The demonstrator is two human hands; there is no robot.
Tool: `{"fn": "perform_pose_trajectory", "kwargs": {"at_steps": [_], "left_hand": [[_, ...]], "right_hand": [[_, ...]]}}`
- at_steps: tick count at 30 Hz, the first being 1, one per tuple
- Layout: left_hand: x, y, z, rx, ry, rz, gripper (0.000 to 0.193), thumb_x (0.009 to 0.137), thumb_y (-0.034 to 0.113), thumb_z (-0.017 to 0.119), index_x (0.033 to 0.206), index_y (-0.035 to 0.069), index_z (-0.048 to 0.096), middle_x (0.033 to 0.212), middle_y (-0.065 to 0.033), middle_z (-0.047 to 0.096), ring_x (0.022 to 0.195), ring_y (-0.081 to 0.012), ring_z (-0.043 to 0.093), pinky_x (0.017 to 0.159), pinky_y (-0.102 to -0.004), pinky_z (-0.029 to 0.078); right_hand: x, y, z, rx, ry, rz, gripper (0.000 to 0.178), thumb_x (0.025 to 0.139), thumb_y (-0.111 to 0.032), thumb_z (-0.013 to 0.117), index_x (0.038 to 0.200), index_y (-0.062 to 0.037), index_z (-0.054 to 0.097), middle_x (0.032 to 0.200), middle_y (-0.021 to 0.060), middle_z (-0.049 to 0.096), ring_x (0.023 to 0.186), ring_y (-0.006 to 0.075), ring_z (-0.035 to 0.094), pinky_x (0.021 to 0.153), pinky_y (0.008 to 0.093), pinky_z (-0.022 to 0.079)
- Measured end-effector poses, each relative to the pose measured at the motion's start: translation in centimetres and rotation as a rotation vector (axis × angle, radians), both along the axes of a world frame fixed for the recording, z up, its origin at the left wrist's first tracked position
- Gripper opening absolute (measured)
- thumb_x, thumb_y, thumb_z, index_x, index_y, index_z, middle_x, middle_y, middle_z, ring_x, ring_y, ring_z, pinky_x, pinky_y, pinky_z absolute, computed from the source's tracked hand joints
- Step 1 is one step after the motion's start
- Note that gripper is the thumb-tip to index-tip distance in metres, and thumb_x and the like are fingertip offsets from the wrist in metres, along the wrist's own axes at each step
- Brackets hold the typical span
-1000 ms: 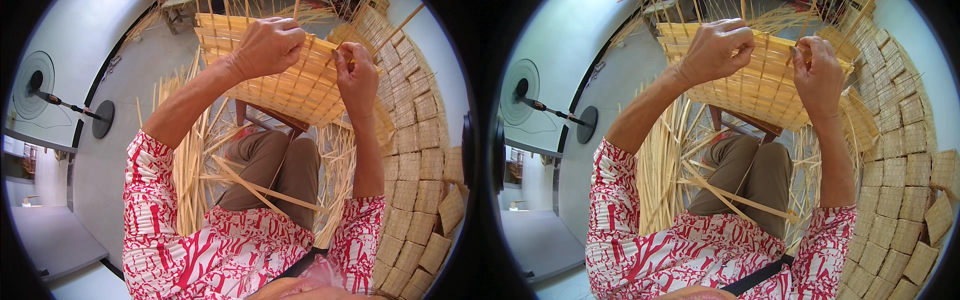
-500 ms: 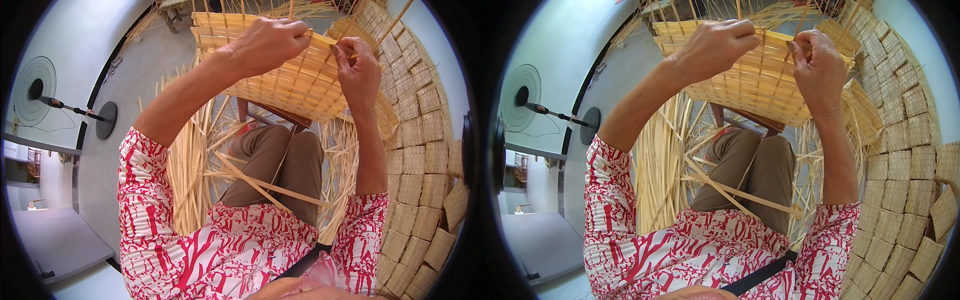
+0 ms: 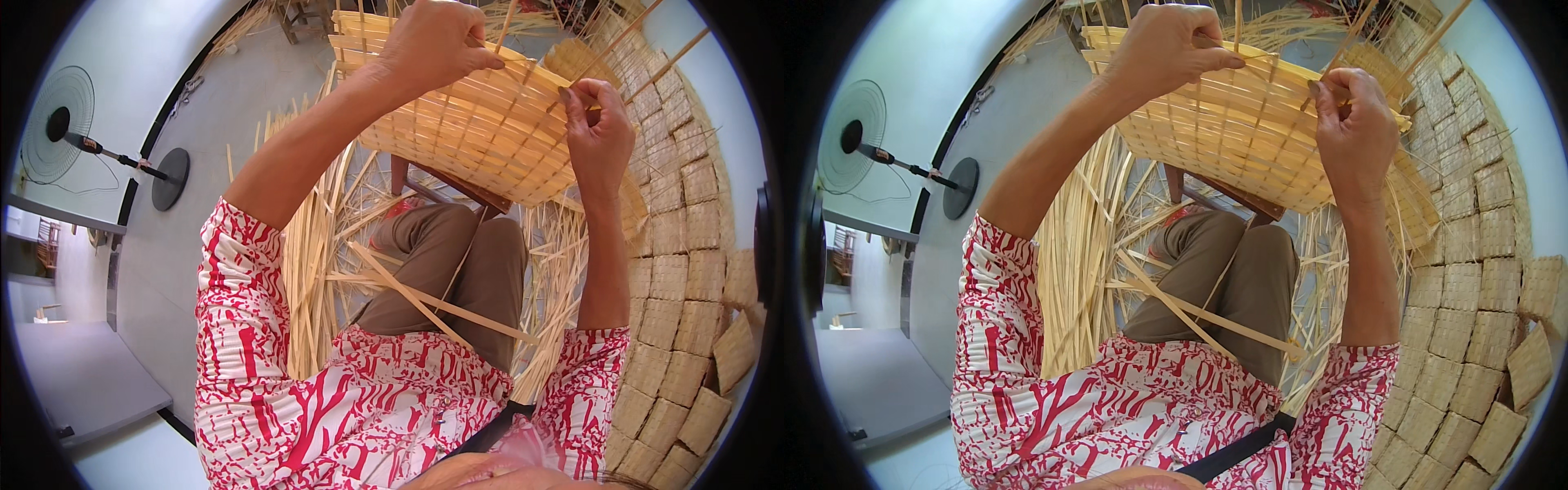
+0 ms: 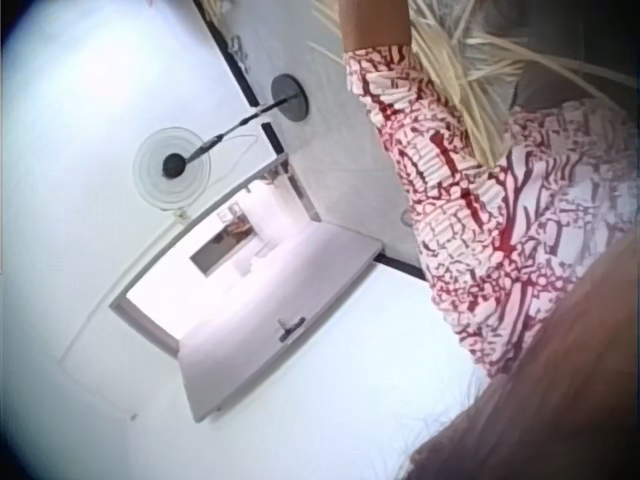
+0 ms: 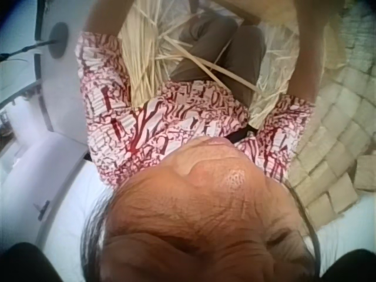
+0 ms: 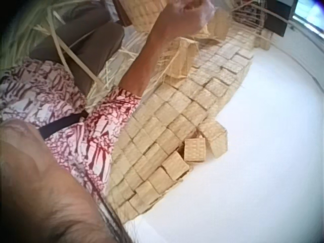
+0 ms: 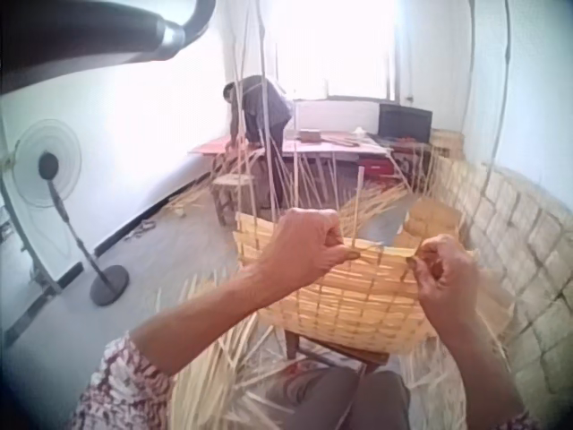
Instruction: The person weaves a basket by hand, interlacing thin bamboo strips into a growing rectangular frame. They repeatedly adjust the basket's position and tuck in loose ends to maintain the weave pattern.
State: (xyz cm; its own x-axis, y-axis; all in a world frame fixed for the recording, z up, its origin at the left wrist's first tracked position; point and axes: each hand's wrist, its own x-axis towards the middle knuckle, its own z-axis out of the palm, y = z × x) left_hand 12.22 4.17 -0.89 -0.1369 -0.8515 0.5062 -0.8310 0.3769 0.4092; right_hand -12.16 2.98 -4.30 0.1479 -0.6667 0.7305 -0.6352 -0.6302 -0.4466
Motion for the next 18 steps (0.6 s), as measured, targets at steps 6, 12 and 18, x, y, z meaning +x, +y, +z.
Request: {"fn": "perform_pose_trajectory", "kwargs": {"at_steps": [6, 12, 18], "left_hand": [[0.2, 0.8, -3.4, -0.544, 0.155, -0.115, 0.045, 0.082, 0.032, 0.087, 0.116, 0.007, 0.07, 0.105, -0.0096, 0.074, 0.069, -0.0186, 0.073, 0.061, -0.0278, 0.057], [5.9, 5.1, -6.4, -0.475, 0.081, -0.061, 0.022, 0.088, 0.012, 0.08, 0.107, 0.007, 0.072, 0.097, -0.0067, 0.072, 0.069, -0.0158, 0.071, 0.062, -0.0287, 0.058], [6.9, 3.7, -1.8, -0.862, -0.418, -0.16, 0.014, 0.083, 0.015, 0.078, 0.095, 0.013, 0.071, 0.092, -0.0032, 0.07, 0.08, -0.0208, 0.07, 0.07, -0.0349, 0.058]], "right_hand": [[-1.9, -2.5, -0.3, -0.032, -0.056, 0.04, 0.012, 0.093, -0.009, 0.075, 0.103, -0.0038, 0.07, 0.095, 0.0075, 0.072, 0.076, 0.0145, 0.069, 0.067, 0.0283, 0.055], [-3.6, -1.8, -0.8, -0.141, -0.026, -0.055, 0.037, 0.097, -0.009, 0.071, 0.132, -0.0068, 0.062, 0.127, 0.0089, 0.068, 0.089, 0.0139, 0.07, 0.067, 0.0295, 0.056], [0.7, 1.4, -1.0, -0.215, 0.123, 0.237, 0.04, 0.098, -0.005, 0.066, 0.138, -0.0045, 0.06, 0.103, 0.0102, 0.075, 0.075, 0.0142, 0.07, 0.061, 0.0286, 0.055]]}}
